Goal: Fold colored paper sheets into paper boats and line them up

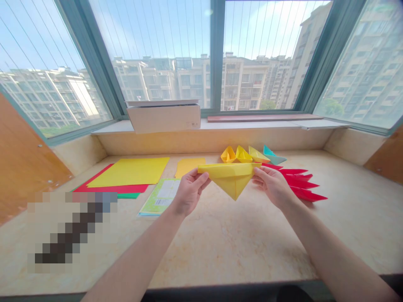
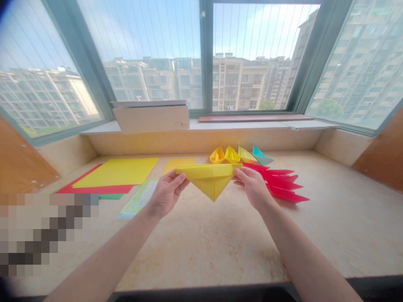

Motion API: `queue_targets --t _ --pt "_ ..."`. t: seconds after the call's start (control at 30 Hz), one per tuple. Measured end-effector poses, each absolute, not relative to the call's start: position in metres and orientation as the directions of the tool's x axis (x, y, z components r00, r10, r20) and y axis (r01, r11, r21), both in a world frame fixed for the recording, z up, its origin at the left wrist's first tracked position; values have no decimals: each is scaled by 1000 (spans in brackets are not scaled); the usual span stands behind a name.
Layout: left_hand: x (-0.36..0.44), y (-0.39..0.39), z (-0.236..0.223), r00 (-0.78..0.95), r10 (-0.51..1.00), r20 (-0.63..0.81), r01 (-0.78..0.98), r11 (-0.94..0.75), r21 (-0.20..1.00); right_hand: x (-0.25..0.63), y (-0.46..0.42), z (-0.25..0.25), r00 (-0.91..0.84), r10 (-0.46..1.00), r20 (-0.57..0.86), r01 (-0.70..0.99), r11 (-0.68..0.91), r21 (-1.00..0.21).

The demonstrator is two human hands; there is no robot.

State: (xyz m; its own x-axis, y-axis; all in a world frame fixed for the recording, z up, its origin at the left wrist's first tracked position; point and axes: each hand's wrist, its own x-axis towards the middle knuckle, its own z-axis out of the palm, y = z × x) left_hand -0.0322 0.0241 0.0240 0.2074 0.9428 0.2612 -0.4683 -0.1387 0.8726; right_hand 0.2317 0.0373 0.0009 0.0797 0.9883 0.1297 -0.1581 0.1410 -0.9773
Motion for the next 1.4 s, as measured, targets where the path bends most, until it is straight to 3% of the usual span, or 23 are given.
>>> queue_targets --t 0.17,0.4,0.63,1.03,1.27,1.4 --pt "-33 29 20 85 953 290 -430 -227 874 227 31 1 -33 970 241 -181 231 -956" --pt "-34 30 18 -21 958 288 -322 -279 905 217 23 -1 -91 944 317 -62 312 -948" --pt "-33 17 25 124 920 371 -482 -271 833 221 29 -3 -128 969 213 -217 182 -959" --pt "-40 14 30 288 852 437 -518 -245 820 220 26 -9 -306 948 89 -266 4 -964" --pt "-36 17 26 234 861 452 -470 -306 828 215 27 -13 -239 959 151 -278 82 -957" --pt "-37 20 28 184 859 478 -399 -380 835 215 29 -12 -101 952 291 -251 258 -933"
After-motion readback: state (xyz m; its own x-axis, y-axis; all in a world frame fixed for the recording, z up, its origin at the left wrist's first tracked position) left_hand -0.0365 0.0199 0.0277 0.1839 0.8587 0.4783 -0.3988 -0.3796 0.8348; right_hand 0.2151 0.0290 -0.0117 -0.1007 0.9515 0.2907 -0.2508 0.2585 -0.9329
